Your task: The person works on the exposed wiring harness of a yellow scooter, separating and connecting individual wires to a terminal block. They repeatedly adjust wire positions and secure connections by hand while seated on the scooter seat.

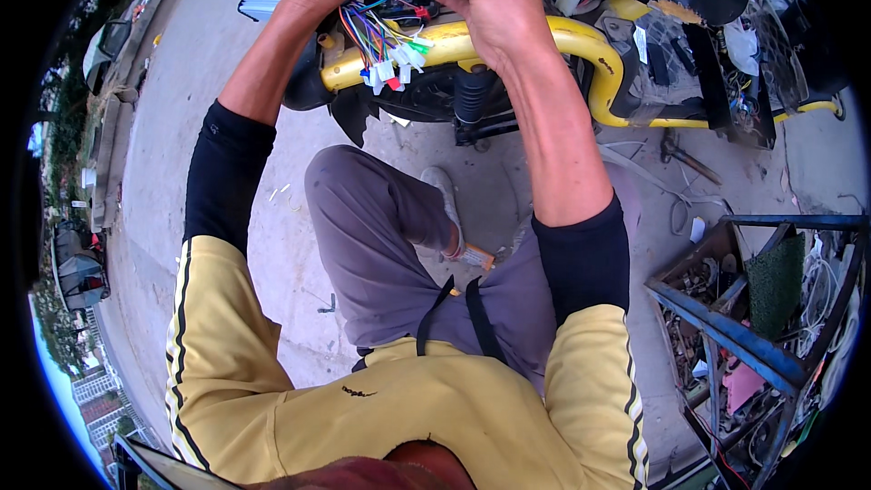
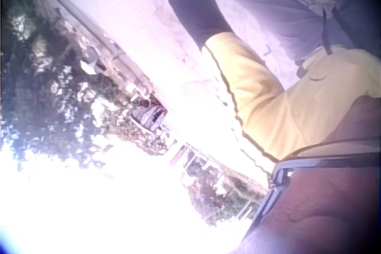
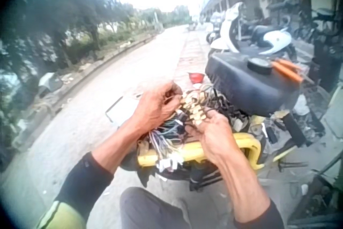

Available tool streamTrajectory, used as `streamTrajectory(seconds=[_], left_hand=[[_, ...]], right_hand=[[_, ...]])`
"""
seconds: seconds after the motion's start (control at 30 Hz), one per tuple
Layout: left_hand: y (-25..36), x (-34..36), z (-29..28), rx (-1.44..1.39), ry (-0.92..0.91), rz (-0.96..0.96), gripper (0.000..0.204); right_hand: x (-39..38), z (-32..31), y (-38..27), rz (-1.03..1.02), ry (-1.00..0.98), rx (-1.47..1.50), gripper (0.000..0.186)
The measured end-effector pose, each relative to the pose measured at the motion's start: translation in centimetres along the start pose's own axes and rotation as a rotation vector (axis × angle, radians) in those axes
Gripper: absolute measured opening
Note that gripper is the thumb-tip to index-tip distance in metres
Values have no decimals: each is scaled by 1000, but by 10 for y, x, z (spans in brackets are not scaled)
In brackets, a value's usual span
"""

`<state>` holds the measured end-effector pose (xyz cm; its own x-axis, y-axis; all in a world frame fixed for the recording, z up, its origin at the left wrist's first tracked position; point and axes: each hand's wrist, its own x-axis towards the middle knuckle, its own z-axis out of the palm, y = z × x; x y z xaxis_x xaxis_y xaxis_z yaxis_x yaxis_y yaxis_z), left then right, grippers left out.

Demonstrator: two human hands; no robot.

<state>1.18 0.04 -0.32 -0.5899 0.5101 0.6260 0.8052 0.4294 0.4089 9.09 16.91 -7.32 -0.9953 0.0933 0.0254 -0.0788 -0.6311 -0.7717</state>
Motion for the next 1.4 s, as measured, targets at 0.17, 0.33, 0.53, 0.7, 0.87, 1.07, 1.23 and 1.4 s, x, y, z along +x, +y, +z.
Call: streamTrajectory(seconds=[0.17,0.33,0.53,0.7,0.87,1.07,1.23,1.4], left_hand=[[-1,1,1,-9,14,-1,10],[-1,1,1,-22,23,12,9],[0,1,1,-13,21,43,9],[5,0,1,-25,35,42,8],[-10,-2,-1,31,9,73,13],[0,-2,-2,-78,37,-65,12],[7,-3,-5,-71,56,-53,10],[10,-3,-5,-58,70,-46,10]], right_hand=[[0,0,-1,3,-3,-2,29],[1,0,0,6,-1,-4,29],[0,-1,0,11,0,-4,28],[-11,3,-3,-54,-14,-141,30],[-11,10,-6,22,23,-91,33],[-11,11,-7,36,29,-50,36],[-10,7,-6,39,10,-43,36],[-11,7,-6,46,20,-40,33]])
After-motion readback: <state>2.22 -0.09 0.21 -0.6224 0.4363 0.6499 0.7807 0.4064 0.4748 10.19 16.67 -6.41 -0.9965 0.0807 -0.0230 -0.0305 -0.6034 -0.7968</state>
